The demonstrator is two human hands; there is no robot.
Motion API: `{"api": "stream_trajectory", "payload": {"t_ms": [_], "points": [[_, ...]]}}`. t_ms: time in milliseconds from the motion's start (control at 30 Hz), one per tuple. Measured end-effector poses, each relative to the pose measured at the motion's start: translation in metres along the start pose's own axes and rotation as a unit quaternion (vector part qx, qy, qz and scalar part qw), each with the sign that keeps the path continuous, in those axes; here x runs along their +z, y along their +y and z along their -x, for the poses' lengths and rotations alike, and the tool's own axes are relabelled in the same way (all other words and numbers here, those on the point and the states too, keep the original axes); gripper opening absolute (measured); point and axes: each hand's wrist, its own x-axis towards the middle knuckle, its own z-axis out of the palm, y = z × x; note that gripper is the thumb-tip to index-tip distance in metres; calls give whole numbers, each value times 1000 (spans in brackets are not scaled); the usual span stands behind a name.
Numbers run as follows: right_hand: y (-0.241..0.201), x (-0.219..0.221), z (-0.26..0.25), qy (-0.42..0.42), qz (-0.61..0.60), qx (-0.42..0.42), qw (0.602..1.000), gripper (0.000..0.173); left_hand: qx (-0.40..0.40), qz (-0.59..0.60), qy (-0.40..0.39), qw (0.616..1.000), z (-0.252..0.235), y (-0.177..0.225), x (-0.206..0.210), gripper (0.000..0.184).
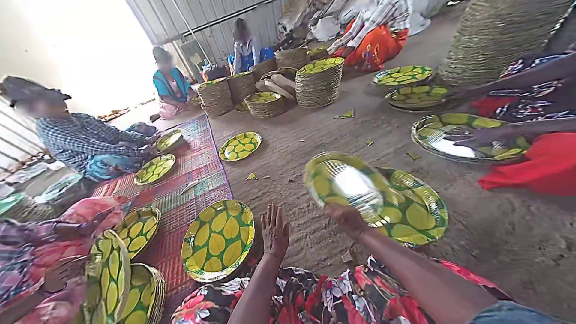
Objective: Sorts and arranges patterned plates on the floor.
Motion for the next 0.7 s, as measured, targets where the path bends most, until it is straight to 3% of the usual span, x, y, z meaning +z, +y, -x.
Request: {"api": "stream_trajectory", "payload": {"t_ms": [33,67,133,167,233,300,333,400,467,567,633,700], "points": [[-8,7,2,-33,-5,-69,997,34,19,-16,38,999,-3,1,0,55],[-16,15,2,-82,-3,-126,989,33,17,-17,9,1000,-4,2,-1,55],[-23,29,-2,-171,12,-182,968,34,-46,-15,-207,977,3,-1,0,56],[-20,31,-6,-188,27,-162,968,40,-74,-19,-325,943,8,-7,8,58],[-7,26,-7,-162,15,-6,987,54,-103,-27,-470,876,22,-17,24,69],[9,15,-8,-132,-6,181,975,70,-109,-24,-485,867,26,-17,27,73],[16,14,-6,-134,-6,239,962,67,-112,-22,-485,867,25,-16,25,73],[22,18,0,-183,17,298,937,41,-118,-22,-495,861,24,-11,21,73],[21,13,-1,-200,28,315,927,33,-119,-18,-502,856,21,-3,17,76],[27,12,-4,-170,28,305,937,35,-101,-18,-513,852,20,-1,12,68],[35,4,-1,-96,10,273,957,39,-104,-3,-502,859,17,0,7,59],[34,-7,-3,13,-4,216,976,37,-135,22,-438,889,14,1,-1,59]]}}
